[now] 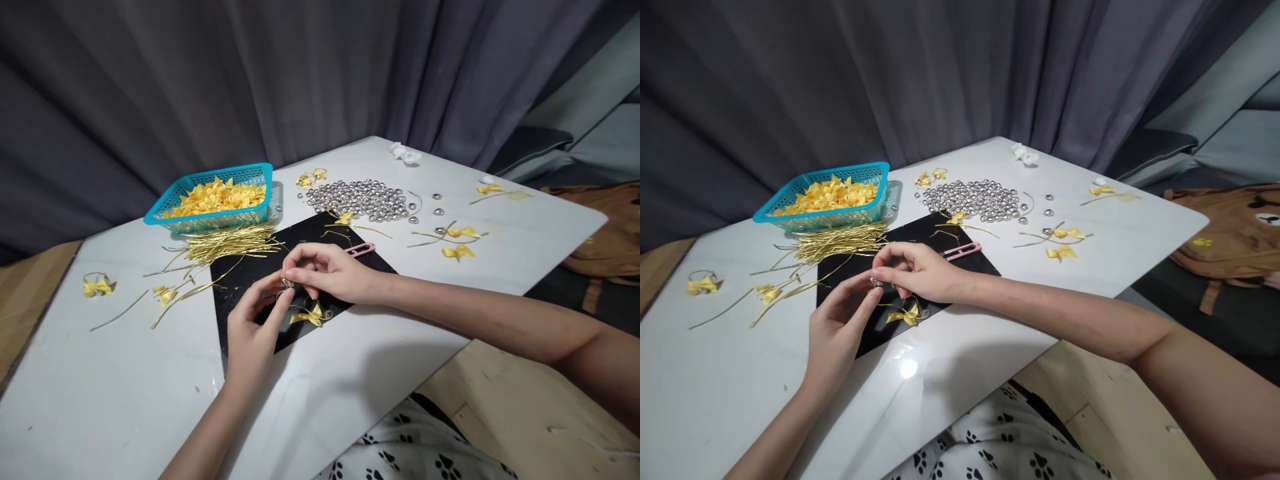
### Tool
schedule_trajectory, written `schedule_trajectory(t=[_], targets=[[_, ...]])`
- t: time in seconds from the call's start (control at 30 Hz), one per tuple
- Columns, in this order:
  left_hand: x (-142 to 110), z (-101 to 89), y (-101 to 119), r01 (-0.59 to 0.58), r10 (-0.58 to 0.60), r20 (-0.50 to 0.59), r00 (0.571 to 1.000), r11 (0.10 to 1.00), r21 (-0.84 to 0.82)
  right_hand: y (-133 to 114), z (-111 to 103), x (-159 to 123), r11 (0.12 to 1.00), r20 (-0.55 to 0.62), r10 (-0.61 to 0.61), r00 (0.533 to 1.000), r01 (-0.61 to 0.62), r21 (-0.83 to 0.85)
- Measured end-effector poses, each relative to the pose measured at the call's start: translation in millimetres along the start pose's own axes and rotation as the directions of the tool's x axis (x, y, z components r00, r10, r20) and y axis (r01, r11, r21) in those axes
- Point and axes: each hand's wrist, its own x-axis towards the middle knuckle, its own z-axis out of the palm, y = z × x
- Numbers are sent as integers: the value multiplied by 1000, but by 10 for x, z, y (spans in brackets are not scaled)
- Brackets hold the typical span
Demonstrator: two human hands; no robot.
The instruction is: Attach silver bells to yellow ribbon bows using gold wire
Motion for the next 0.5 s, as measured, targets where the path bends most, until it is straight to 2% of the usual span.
schedule_trajectory(t=[0.1, 0.2, 0.27, 0.37, 0.5], targets=[[-20, -6, 9, -11, 11, -8, 1000, 1000, -2, -21, -4, -17, 992, -39, -100, 994, 96, -85], [-45, -7, 49, -55, 55, -29, 998, 998, -2, -41, -13, -37, 941, -38, -253, 967, 236, -242], [-59, -9, 77, -95, 95, -44, 994, 995, 9, -60, -14, -51, 910, -24, -303, 953, 282, -303], [-71, -10, 93, -125, 127, -58, 990, 991, 48, -93, -6, -61, 918, -43, -295, 955, 271, -288], [-64, 5, 73, -67, 65, -50, 997, 997, -29, -88, 18, -47, 976, -88, -185, 979, 171, -138]])
